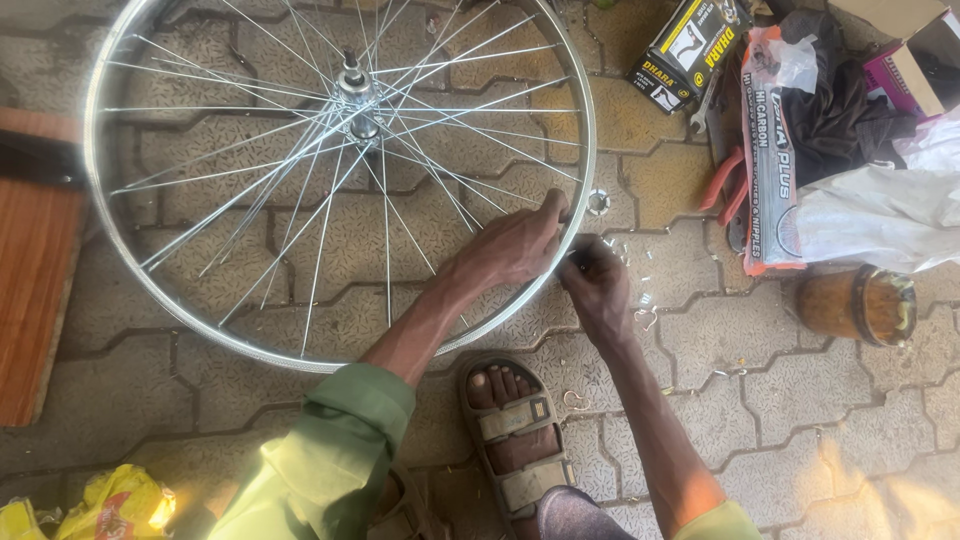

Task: The person adjusts the tension of bicycle wheel spokes using a spoke wrench. They rotate the wheel and tighten individual spokes at the rim to true the wheel.

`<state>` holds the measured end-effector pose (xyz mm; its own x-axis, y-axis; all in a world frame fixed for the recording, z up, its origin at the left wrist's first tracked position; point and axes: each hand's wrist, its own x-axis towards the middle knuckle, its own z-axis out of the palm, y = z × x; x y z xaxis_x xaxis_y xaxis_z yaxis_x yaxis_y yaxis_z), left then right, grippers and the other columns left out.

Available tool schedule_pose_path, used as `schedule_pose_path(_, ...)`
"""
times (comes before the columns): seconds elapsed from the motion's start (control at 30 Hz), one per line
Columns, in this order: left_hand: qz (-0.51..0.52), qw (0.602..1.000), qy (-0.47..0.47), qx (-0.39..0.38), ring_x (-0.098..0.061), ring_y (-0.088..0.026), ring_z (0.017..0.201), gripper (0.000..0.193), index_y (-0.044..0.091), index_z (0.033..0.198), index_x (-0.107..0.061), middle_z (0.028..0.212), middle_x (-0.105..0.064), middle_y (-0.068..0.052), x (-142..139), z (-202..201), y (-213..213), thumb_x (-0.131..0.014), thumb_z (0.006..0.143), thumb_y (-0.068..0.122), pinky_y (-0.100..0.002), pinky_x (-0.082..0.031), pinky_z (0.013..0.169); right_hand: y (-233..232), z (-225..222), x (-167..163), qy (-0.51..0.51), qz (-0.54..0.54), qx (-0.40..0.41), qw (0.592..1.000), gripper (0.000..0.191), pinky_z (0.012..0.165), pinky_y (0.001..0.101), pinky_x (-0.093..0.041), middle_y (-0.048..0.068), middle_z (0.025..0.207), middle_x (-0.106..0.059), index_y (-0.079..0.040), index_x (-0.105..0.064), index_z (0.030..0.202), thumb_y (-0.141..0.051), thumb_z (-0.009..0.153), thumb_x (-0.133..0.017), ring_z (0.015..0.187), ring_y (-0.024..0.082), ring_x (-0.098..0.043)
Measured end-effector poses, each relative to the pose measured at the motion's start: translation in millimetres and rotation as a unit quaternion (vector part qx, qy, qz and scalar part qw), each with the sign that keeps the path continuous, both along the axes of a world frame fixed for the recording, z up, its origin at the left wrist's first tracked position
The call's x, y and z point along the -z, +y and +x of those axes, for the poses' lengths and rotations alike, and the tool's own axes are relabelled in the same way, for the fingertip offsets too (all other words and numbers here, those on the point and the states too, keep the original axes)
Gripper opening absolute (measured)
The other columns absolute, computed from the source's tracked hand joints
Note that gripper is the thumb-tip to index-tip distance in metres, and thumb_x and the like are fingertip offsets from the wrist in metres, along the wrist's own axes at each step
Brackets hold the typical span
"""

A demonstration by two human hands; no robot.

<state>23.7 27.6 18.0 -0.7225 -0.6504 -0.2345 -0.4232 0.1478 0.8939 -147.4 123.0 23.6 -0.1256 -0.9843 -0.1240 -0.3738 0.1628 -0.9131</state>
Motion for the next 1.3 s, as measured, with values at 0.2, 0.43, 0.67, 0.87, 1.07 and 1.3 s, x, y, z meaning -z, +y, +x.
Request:
schedule_pose_path(0.2, 0.017, 0.999, 0.045, 0.007, -0.045, -0.013, 0.052, 0.027, 0.003, 0.128, -0.037, 0.07, -0.041, 0.004, -1, 0, -3, -0.047, 0.104, 0.012, -0.026, -0.04, 0.04, -1, -3, 4, 0.0, -0.039, -0.016, 0.999, 0.013, 0.053, 0.0249, -0.05, 0.003, 0.079, -0.061, -0.005, -0.062, 0.106, -0.008, 0.096, -0.069, 0.062, 0.009, -0.054)
schedule_pose_path(0.43, 0.012, 0.998, 0.056, 0.013, -0.044, -0.013, 0.053, 0.027, 0.003, 0.127, -0.034, 0.072, -0.032, 0.003, -5, 0, -2, -0.044, 0.102, 0.005, -0.025, -0.04, 0.04, -4, -1, -4, 0.053, 0.016, -0.027, 0.998, 0.008, 0.056, 0.0245, -0.056, 0.002, 0.078, -0.065, -0.005, -0.066, 0.106, -0.01, 0.101, -0.063, 0.063, 0.01, -0.06)
schedule_pose_path(0.67, 0.012, 1.0, 0.006, -0.012, -0.046, -0.014, 0.055, 0.03, 0.002, 0.128, -0.032, 0.071, -0.033, 0.002, -16, 1, -2, -0.048, 0.103, 0.009, -0.024, -0.041, 0.04, -2, 10, -24, -0.185, 0.094, 0.115, 0.971, 0.015, 0.075, 0.0292, -0.06, 0.012, 0.098, -0.063, -0.001, -0.063, 0.114, -0.003, 0.099, -0.061, 0.082, 0.017, -0.063)
schedule_pose_path(0.87, 0.05, 0.999, -0.007, -0.007, -0.046, -0.015, 0.056, 0.037, 0.001, 0.134, -0.029, 0.073, -0.035, 0.003, -17, 1, -2, -0.048, 0.102, 0.008, -0.024, -0.041, 0.042, 6, 1, -27, -0.367, 0.137, 0.194, 0.9, 0.025, 0.092, 0.0287, -0.06, 0.019, 0.121, -0.068, 0.005, -0.068, 0.116, 0.004, 0.095, -0.054, 0.102, 0.021, -0.073)
schedule_pose_path(1.07, 0.01, 0.998, 0.057, -0.001, -0.047, -0.012, 0.059, 0.041, 0.002, 0.132, -0.032, 0.075, -0.034, 0.005, -9, -2, -5, -0.053, 0.096, 0.003, -0.023, -0.045, 0.043, 21, 0, -32, -0.244, 0.178, 0.126, 0.945, 0.019, 0.068, 0.0286, -0.058, 0.015, 0.1, -0.071, 0.002, -0.07, 0.115, -0.007, 0.102, -0.06, 0.079, 0.017, -0.066)
schedule_pose_path(1.3, 0.034, 0.999, 0.026, -0.013, -0.044, -0.013, 0.054, 0.035, 0.003, 0.132, -0.033, 0.073, -0.031, 0.005, -1, -5, -6, -0.049, 0.101, 0.005, -0.024, -0.038, 0.039, 29, 21, -41, -0.1, 0.217, 0.053, 0.97, 0.02, 0.059, 0.0263, -0.054, 0.007, 0.085, -0.075, -0.002, -0.072, 0.111, -0.015, 0.097, -0.065, 0.066, 0.013, -0.063)
